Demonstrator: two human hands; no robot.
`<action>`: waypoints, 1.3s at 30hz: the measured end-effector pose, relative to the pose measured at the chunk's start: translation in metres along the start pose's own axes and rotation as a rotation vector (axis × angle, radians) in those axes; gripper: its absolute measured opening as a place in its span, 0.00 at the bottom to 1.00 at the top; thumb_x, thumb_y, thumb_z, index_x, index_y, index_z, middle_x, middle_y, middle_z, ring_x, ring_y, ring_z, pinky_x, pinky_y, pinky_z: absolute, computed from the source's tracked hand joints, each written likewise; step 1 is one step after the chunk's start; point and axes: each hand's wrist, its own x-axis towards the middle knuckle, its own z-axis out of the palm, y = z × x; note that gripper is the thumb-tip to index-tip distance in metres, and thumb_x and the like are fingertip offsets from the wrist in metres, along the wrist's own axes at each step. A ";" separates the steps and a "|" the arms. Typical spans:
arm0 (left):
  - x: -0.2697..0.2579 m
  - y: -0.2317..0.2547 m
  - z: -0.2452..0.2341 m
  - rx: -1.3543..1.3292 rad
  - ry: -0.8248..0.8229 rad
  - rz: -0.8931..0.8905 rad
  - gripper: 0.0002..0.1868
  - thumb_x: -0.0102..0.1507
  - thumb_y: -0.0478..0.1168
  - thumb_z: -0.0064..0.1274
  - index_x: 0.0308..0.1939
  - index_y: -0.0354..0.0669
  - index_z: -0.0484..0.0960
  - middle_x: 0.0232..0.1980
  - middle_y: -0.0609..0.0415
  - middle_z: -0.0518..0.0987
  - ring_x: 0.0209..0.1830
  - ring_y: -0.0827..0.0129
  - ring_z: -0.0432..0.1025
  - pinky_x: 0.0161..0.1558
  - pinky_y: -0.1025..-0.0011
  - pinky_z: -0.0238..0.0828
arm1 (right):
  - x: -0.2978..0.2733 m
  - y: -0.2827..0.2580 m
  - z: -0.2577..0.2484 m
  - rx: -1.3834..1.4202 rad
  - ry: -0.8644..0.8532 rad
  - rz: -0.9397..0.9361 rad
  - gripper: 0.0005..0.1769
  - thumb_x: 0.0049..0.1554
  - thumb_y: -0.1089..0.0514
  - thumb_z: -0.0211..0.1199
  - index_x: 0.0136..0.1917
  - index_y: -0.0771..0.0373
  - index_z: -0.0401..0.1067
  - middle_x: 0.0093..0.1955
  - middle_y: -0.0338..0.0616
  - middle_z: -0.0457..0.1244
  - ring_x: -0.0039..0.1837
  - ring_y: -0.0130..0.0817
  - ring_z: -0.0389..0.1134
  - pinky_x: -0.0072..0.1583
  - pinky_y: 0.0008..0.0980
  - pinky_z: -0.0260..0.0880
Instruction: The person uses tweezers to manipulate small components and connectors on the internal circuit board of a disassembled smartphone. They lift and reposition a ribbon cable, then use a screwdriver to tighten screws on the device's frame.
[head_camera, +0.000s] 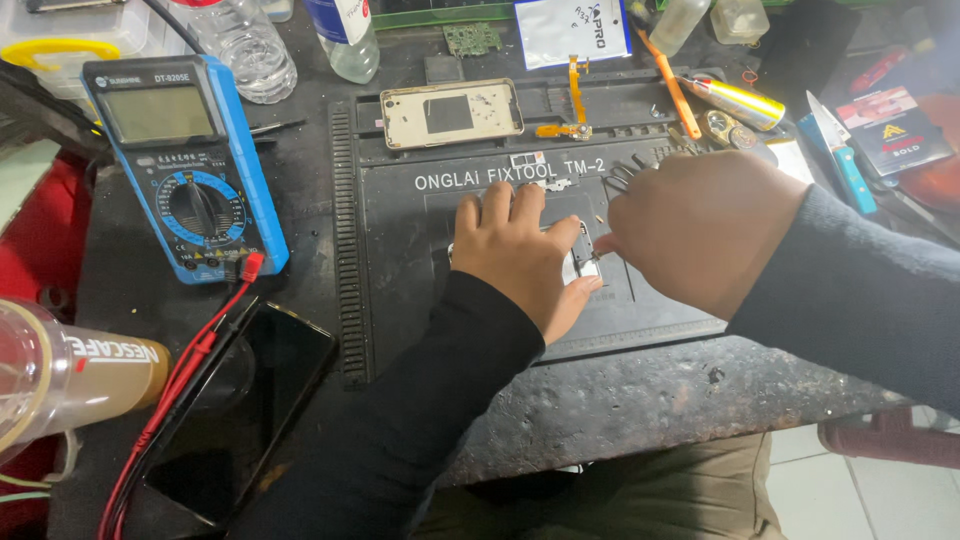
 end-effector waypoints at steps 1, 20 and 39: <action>0.001 0.000 0.001 -0.002 0.000 0.000 0.28 0.47 0.71 0.67 0.38 0.59 0.86 0.47 0.51 0.76 0.51 0.48 0.68 0.52 0.48 0.64 | 0.000 -0.001 -0.006 0.000 -0.002 0.001 0.28 0.68 0.31 0.45 0.41 0.46 0.75 0.38 0.34 0.68 0.46 0.45 0.73 0.41 0.45 0.72; 0.020 -0.037 -0.016 -0.120 0.012 -0.077 0.40 0.58 0.77 0.38 0.44 0.48 0.87 0.45 0.52 0.76 0.47 0.52 0.68 0.46 0.52 0.62 | 0.000 0.034 -0.054 0.210 -0.125 0.132 0.18 0.64 0.31 0.45 0.53 0.34 0.72 0.53 0.20 0.65 0.60 0.31 0.70 0.51 0.41 0.72; 0.079 -0.107 0.023 0.150 0.022 -0.004 0.32 0.60 0.70 0.53 0.59 0.59 0.84 0.67 0.46 0.72 0.69 0.43 0.61 0.63 0.41 0.55 | 0.029 0.046 0.098 1.003 1.307 0.146 0.13 0.58 0.74 0.83 0.49 0.72 0.78 0.50 0.58 0.69 0.40 0.39 0.64 0.44 0.34 0.67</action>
